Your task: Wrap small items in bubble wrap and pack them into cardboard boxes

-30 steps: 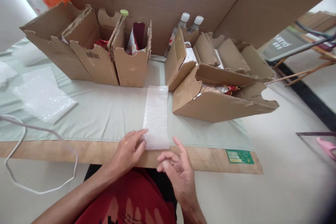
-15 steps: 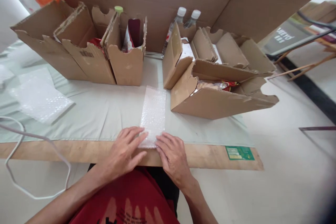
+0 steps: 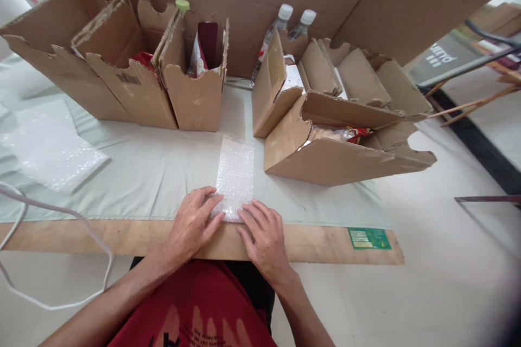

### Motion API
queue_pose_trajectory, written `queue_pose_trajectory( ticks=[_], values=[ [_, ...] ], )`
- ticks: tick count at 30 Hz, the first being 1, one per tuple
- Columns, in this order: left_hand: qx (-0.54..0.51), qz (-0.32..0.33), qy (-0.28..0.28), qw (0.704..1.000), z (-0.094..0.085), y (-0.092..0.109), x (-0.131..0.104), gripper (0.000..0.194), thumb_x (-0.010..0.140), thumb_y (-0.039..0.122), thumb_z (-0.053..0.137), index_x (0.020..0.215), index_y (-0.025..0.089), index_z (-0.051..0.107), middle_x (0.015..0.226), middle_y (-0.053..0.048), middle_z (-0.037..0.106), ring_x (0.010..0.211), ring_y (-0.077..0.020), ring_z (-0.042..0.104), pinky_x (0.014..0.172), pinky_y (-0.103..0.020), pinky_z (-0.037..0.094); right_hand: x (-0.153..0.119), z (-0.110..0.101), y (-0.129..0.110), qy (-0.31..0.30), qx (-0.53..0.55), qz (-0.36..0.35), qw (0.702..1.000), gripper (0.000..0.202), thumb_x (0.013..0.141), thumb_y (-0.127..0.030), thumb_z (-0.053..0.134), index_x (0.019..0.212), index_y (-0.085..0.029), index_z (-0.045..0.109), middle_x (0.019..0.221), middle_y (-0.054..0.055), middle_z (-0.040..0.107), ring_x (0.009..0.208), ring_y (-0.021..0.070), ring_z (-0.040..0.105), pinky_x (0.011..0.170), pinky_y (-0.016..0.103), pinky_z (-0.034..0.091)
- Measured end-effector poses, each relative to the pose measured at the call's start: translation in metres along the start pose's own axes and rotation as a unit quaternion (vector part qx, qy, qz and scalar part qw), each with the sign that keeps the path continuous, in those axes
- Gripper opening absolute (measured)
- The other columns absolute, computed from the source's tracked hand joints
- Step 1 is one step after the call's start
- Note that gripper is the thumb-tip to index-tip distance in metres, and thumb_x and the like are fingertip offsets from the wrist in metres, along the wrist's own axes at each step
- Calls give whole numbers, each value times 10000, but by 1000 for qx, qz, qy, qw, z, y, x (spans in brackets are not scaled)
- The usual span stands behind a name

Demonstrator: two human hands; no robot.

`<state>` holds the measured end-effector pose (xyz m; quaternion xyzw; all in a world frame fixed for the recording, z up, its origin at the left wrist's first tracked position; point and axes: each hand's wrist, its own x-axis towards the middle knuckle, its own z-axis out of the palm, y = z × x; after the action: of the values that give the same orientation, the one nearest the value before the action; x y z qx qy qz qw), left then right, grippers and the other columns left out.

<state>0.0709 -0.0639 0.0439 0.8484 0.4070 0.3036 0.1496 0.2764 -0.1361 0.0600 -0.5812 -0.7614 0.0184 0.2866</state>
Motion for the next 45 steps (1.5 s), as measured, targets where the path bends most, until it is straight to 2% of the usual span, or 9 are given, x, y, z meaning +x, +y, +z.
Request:
queue_pose_trajectory(
  ticks=[6,10,15,20,27,32,36,40,45],
  values=[
    [-54,40,-59,996,-20,9,-13,286,998,149,525,1271,200,592,1058,-87,730,1020,-235,657,899,-407,527,2,-5,-1,-53,123,59,989,242,1009,-189,544,1171,-243,714,1028,53,786,993,225,702,906,412,519],
    [-13,0,-29,999,-8,2,-3,253,1001,202,525,1233,169,619,924,-77,727,859,-243,657,792,-408,540,1,-6,-2,17,74,70,995,258,1019,-246,559,1248,-230,674,1143,91,754,1079,247,673,925,417,509],
    [-5,-3,-5,1000,-3,-3,1,296,991,268,566,1262,159,614,1189,-159,683,1065,-290,644,895,-448,545,-1,0,-4,-8,21,15,1000,280,981,-220,613,1257,-216,657,1182,102,740,1136,279,649,970,460,473],
    [-77,36,-54,995,-18,6,-16,372,972,178,547,1342,205,570,1269,-128,671,1222,-279,594,1018,-454,505,-7,3,-3,-7,91,71,993,245,993,-218,580,1222,-226,667,1076,80,765,1064,254,674,927,436,519],
    [-45,-46,-31,997,1,-4,13,328,985,272,533,1281,176,635,1069,-121,719,990,-282,645,895,-472,541,-9,0,-7,36,3,63,997,326,991,-273,594,1310,-215,627,1311,141,677,1223,304,611,1000,481,467],
    [-87,-127,14,988,-3,-1,10,362,989,366,557,1293,180,624,1161,-144,702,1049,-280,667,901,-471,567,5,15,2,17,43,97,994,262,994,-248,589,1235,-235,691,1145,102,758,1103,274,665,983,462,492],
    [-370,-318,-17,873,-12,16,-11,457,930,450,648,1303,187,615,1207,-135,727,1074,-259,715,921,-439,594,11,18,-2,62,170,254,950,293,990,-367,614,1237,-229,691,1148,96,761,1040,247,695,912,398,559],
    [-569,-373,-70,730,-11,33,-9,505,826,482,742,1206,156,675,1185,-152,753,1096,-285,721,1003,-461,568,7,7,-25,-13,302,271,914,226,994,-355,592,1143,-232,710,1044,66,776,948,212,722,835,334,581],
    [-590,-378,-67,710,-13,36,-2,552,776,533,769,1185,167,709,1102,-127,777,1011,-283,735,896,-415,601,3,-10,-23,75,256,267,926,316,992,-432,579,1209,-243,707,1289,113,687,1190,264,650,1030,432,528]
  ],
)
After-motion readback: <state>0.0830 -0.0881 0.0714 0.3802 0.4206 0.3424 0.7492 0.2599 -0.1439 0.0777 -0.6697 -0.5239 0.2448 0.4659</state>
